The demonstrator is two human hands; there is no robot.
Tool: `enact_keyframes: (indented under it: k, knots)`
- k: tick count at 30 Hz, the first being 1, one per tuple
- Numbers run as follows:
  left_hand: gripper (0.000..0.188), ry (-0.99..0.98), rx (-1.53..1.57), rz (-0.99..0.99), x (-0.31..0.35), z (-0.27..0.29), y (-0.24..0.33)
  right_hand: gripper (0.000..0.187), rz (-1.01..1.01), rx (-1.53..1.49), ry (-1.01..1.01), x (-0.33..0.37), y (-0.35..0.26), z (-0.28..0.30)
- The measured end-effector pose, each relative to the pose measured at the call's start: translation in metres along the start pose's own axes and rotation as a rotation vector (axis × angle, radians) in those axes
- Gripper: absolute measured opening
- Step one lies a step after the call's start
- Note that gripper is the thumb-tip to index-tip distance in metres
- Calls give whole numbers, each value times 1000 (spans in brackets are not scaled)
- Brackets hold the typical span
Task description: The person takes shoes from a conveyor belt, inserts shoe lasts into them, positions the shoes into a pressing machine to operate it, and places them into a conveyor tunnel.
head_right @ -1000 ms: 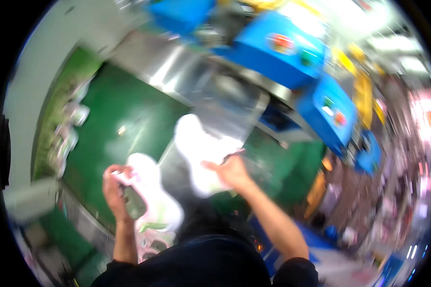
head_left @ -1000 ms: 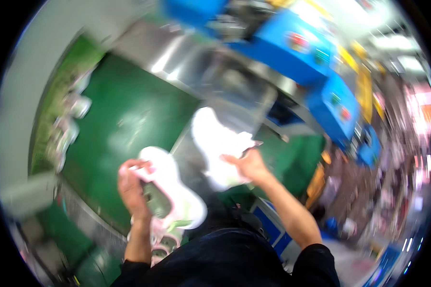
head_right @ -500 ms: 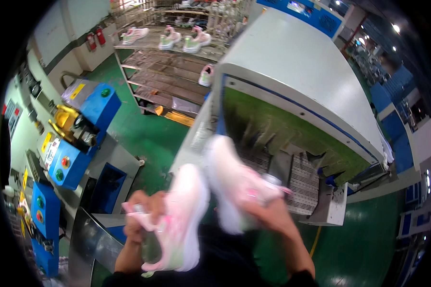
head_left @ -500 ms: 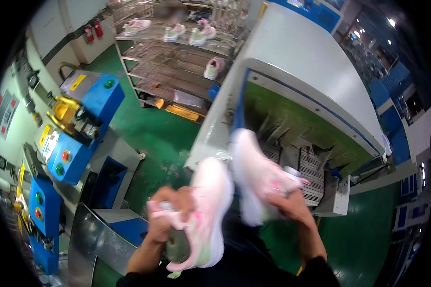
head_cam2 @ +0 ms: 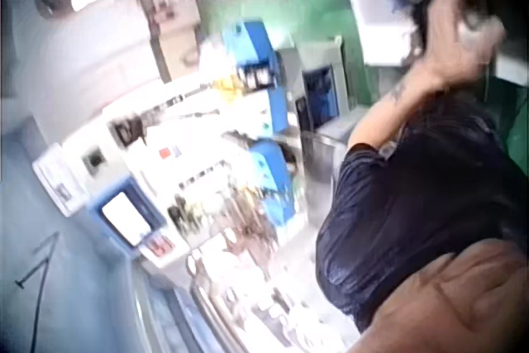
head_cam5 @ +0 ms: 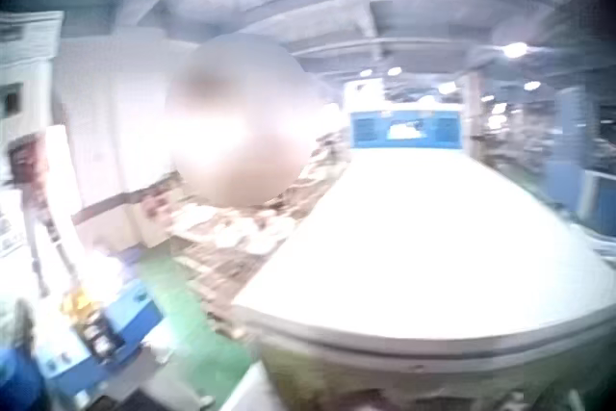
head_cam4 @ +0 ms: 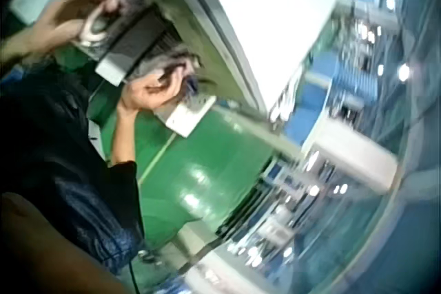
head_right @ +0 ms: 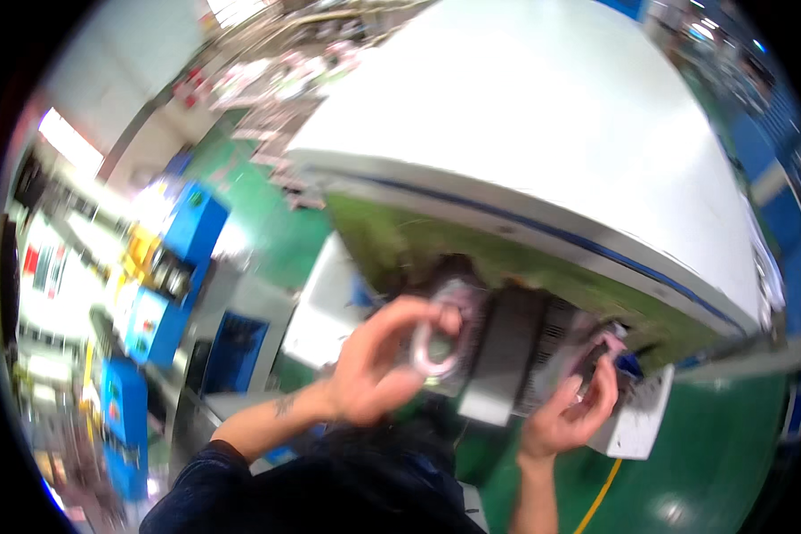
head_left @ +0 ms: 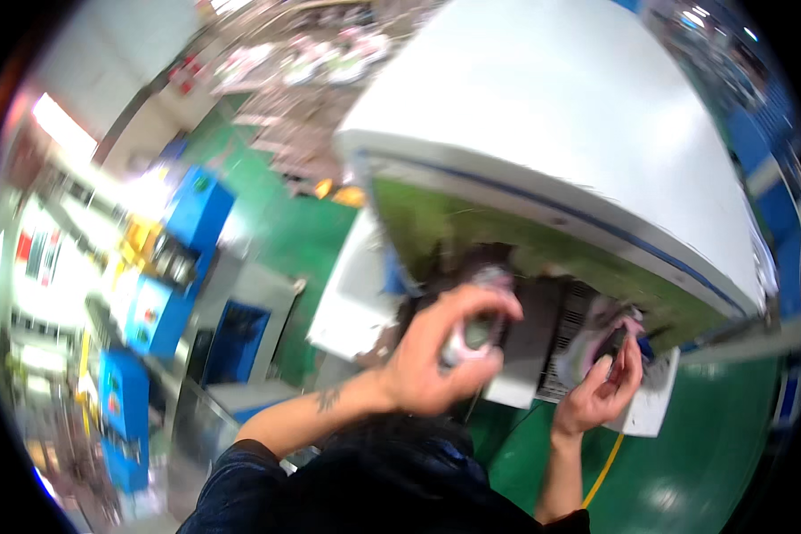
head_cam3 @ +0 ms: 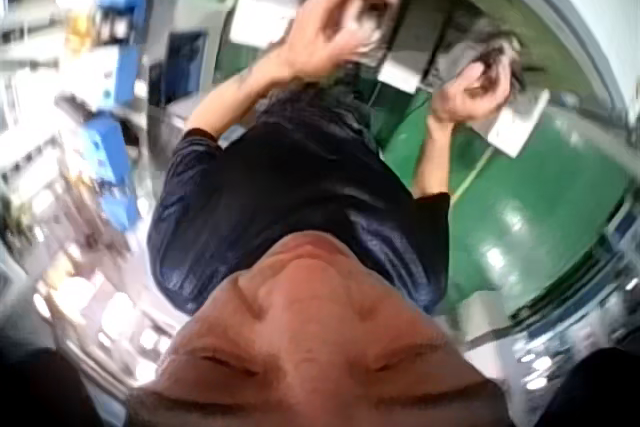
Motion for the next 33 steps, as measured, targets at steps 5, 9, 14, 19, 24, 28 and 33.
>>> enact_keyframes:
  k: [5, 9, 14, 19, 24, 28, 33]
  knots:
    - [42, 217, 146, -353, 98, 10, 113, 13, 317, -728, -731, 78, -132, -121]
    - [40, 476, -79, -480, 186, 24, 147, 23, 647, -1129, -1354, 157, -244, -157]
    - [37, 1023, -524, -543, 357, 11, 202, 16, 775, -1073, -1962, 309, -322, -145]
    - [35, 1741, -1132, -501, 533, -68, 257, 18, 1066, -827, -2583, 434, -396, -62]
    - [32, 2780, -1370, 372, 722, -175, 194, 18, 1681, -1041, -2777, 572, -455, -22]
    - [47, 2780, -891, 1820, 843, -359, 20, 53, 1906, -426, -2693, 769, -462, 58]
    - [47, 2884, -507, 2020, 818, -385, -56, 95, 2305, -592, -2135, 1011, -535, 106]
Point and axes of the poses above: each hand's wrist, its own x-axis away from the middle knuckle, its own z-axis out of the back of the hand, y = z × x, the point moved 3 cm from there along -x, towards the middle knuckle, and after that the axes turned 9 degrees about -y, right-handed, at the moved point
